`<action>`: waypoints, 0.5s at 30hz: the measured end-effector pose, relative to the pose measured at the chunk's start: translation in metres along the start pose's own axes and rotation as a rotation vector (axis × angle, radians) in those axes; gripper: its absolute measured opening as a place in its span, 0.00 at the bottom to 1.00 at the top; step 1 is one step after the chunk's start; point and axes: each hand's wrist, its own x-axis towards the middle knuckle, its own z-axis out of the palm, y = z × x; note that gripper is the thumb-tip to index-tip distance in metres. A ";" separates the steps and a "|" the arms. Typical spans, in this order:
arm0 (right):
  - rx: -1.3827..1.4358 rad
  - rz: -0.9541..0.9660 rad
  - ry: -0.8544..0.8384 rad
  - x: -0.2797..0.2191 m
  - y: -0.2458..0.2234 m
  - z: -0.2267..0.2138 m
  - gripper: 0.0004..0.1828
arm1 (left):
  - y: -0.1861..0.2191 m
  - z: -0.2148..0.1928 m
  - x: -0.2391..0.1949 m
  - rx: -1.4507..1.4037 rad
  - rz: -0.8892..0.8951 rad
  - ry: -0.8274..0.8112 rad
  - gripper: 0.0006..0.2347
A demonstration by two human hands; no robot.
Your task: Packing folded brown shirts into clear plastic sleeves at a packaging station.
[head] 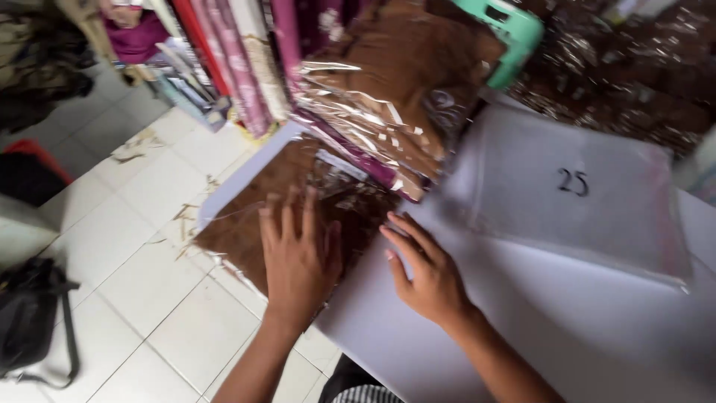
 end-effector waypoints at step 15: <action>-0.738 0.421 0.184 -0.164 0.143 -0.188 0.24 | 0.169 0.184 0.060 -0.192 0.012 -0.421 0.14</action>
